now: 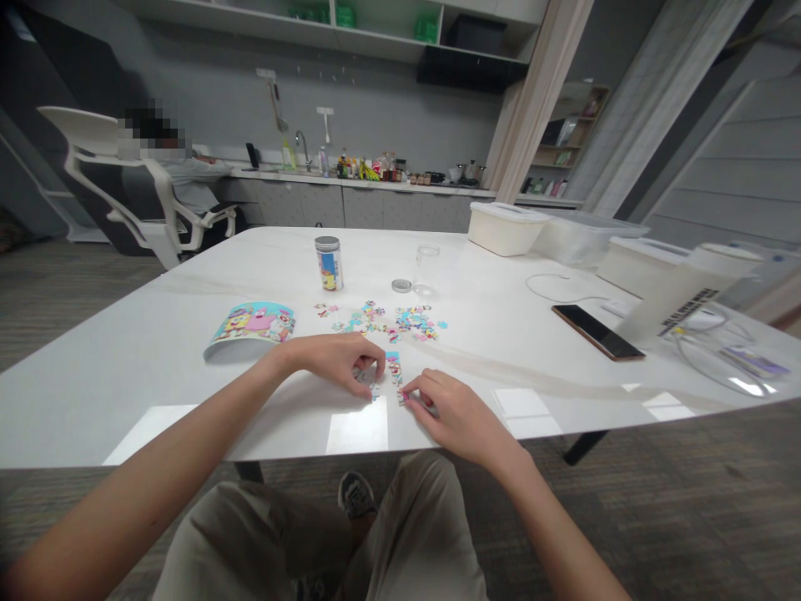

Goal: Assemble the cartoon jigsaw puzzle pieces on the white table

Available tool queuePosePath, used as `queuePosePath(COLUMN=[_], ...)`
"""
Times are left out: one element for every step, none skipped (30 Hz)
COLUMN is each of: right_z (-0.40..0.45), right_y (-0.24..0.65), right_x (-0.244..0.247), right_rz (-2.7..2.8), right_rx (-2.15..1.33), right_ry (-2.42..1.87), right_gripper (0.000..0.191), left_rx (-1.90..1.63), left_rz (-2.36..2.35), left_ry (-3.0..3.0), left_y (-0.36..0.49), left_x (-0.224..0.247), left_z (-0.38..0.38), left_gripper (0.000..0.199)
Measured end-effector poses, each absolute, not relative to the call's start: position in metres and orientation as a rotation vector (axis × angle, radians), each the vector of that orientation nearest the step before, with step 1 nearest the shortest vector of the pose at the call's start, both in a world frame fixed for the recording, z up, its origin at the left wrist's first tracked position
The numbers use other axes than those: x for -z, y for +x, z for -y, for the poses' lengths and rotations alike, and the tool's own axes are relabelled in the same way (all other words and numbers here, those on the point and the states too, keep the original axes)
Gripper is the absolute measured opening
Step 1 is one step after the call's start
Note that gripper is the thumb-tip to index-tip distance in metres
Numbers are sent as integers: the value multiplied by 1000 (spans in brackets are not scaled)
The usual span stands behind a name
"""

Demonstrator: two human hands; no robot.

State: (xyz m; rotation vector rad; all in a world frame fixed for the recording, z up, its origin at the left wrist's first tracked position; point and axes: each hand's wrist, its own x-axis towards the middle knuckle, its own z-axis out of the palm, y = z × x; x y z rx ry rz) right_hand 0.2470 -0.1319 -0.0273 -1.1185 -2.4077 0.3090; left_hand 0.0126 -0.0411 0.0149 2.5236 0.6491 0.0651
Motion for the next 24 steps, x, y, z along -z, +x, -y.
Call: queuePosePath(right_z=[132,132,132,132,132,132,132,132,132,132,132,132,132,132,132,132,132,132,132,131,131,131,130,130], right_y=[247,247,247,247,246,246,246,246,246,246,246,246,246,246,246,246,246,246,246,246,246,246,246,246], right_x=[27,27,27,27,27,26,26,26,26,26,26,26,25,25,25,25,26,26,27,27,28,29,29,30], right_rz=[2408,2408,2407,2407,2408,2411,2414,2415,2416,2415,2415,2414,2413,2413,2414,2415,2413,2401,2379,2347,2311,2279,2258,2249], right_rx=[-307,-305,-303,-301,-302,-302,-304,-304,-305,-305,-305,-304,-303,-301,-298,-293,-285,-270,-253,-237,-224,-216,-215,-217], right_ry=[-1122,-1122,-1122,-1123,-1126,-1128,-1129,-1130,-1129,-1128,-1127,-1126,-1123,-1117,-1115,-1117,-1128,-1152,-1192,-1240,-1288,-1328,-1355,-1370], right_gripper=[17,17,17,17,17,16,16,16,15,15,14,14,14,14,15,15,15,15,15,14,13,12,12,12], left_rx=[-61,-57,-52,-47,-44,-42,-42,-40,-39,-39,-39,-40,-42,-40,-31,-20,-10,0,6,5,-1,-10,-17,-23], left_rz=[-651,-651,-648,-644,-640,-637,-635,-633,-632,-631,-628,-625,-623,-624,-628,-637,-651,-669,-689,-708,-724,-734,-742,-752], left_ry=[2530,2537,2542,2547,2551,2555,2559,2563,2567,2571,2576,2580,2584,2587,2586,2582,2576,2569,2563,2563,2568,2578,2594,2616], left_y=[13,13,13,13,13,13,13,13,14,14,14,15,15,15,16,16,16,16,15,15,15,15,14,14], left_x=[-15,-16,-17,-17,-17,-17,-17,-17,-16,-16,-15,-15,-15,-15,-16,-16,-17,-17,-18,-18,-19,-18,-18,-18], left_z=[41,41,42,42,42,42,42,42,42,42,42,42,42,42,43,43,44,45,45,46,46,45,45,45], left_gripper=[34,40,46,50,52,53,53,52,51,50,48,47,47,46,46,47,48,49,50,51,52,51,50,50])
